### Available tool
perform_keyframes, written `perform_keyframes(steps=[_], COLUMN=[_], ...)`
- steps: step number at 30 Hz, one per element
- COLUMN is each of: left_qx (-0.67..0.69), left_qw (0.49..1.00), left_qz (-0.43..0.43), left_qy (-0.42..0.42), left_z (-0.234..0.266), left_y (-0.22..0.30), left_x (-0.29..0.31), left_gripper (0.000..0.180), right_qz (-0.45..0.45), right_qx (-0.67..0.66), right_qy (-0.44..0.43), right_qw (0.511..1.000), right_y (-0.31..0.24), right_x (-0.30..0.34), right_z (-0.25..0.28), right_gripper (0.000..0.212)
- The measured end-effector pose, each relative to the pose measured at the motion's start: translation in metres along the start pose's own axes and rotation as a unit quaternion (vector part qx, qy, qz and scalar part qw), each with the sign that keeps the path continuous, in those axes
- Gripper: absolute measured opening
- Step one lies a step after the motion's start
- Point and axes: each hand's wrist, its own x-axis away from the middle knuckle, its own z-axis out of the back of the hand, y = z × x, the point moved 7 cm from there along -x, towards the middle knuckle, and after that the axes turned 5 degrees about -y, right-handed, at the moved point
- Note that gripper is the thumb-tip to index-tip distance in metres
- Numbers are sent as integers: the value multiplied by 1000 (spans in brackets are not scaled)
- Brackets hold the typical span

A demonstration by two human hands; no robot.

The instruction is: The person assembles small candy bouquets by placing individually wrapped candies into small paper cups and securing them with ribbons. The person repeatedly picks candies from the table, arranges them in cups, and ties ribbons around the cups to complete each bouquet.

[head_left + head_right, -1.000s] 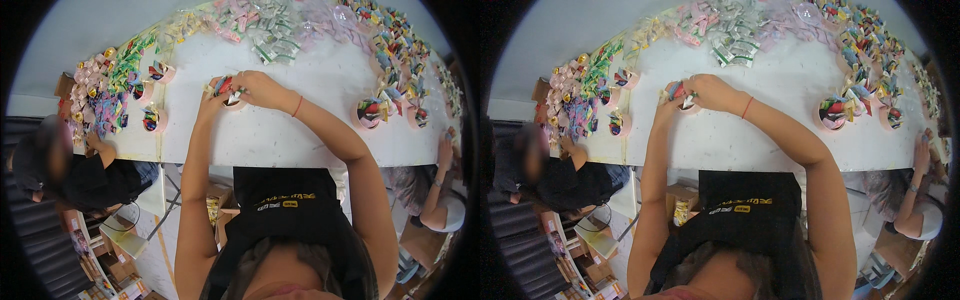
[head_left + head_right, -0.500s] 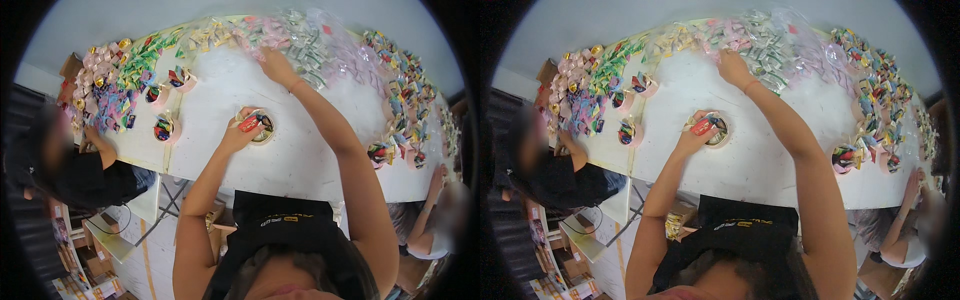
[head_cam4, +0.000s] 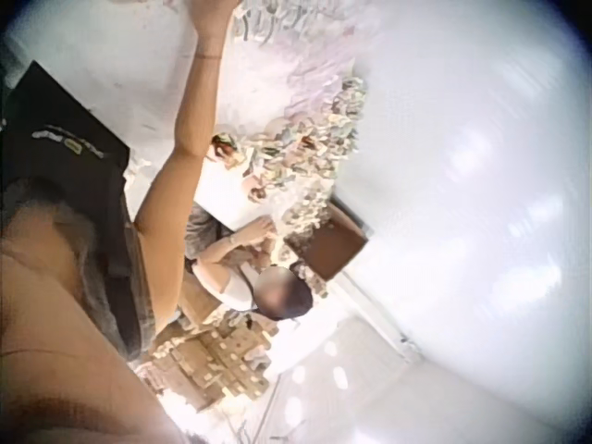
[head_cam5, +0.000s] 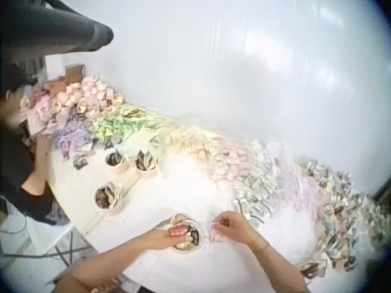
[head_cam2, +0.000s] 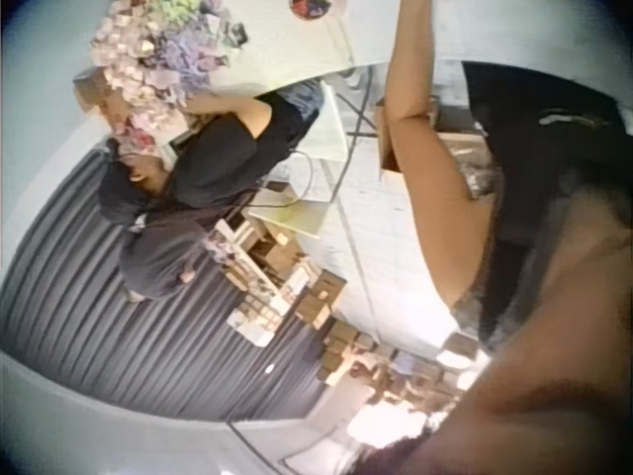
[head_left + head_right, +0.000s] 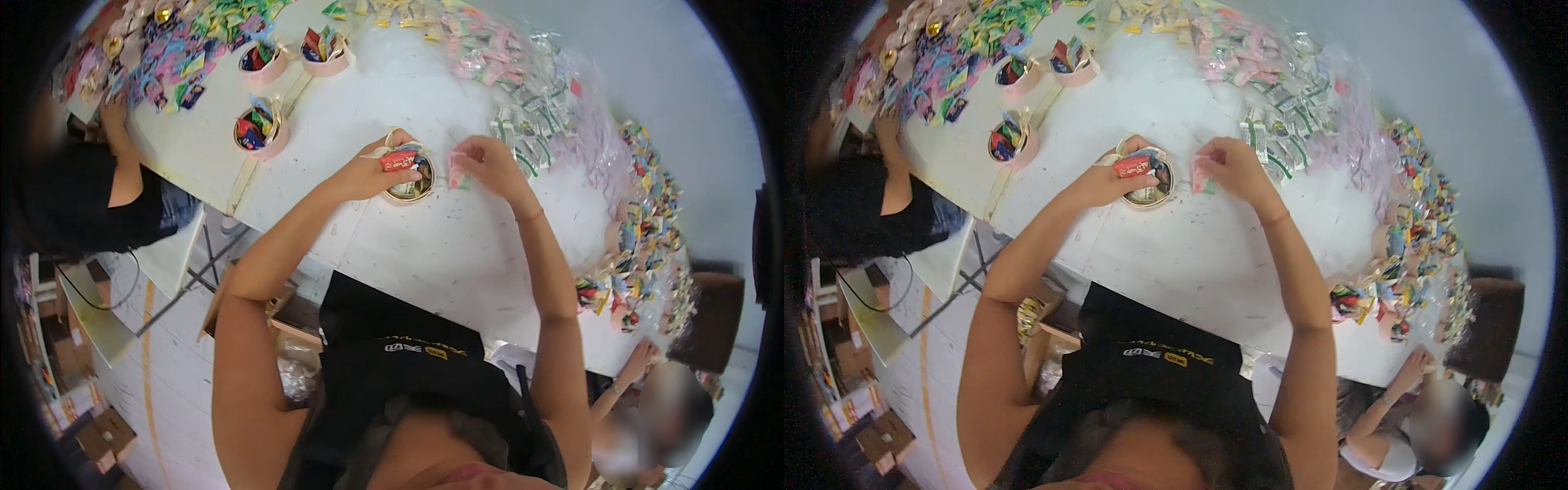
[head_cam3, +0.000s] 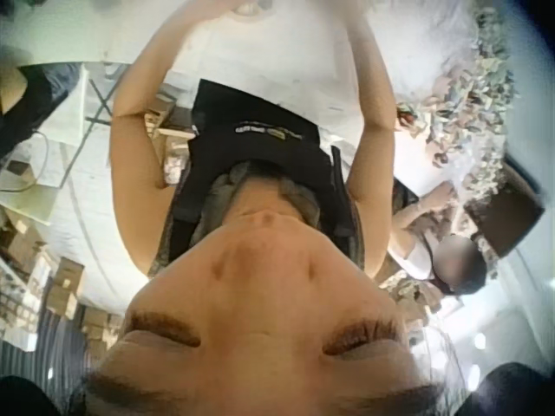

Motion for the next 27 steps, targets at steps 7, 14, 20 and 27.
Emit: perform_keyframes(steps=[7,14,20,27], left_qx=[29,40,77,-14], left_qw=[999,997,996,989], left_qz=[-43,-60,-31,-148], left_qy=[-10,-34,-13,2], left_z=[-1,0,-6,-10], left_y=[0,0,9,14], left_x=[-1,1,3,-1], left_gripper=[34,35,27,35], right_qz=[141,282,126,190], right_qx=[-112,179,-133,289], right_qy=[71,54,-102,276], right_qw=[981,941,978,897], right_y=[-89,-108,-65,-39], right_x=[43,44,-17,-261], right_z=[-24,-46,-7,21], right_gripper=[4,10,7,42])
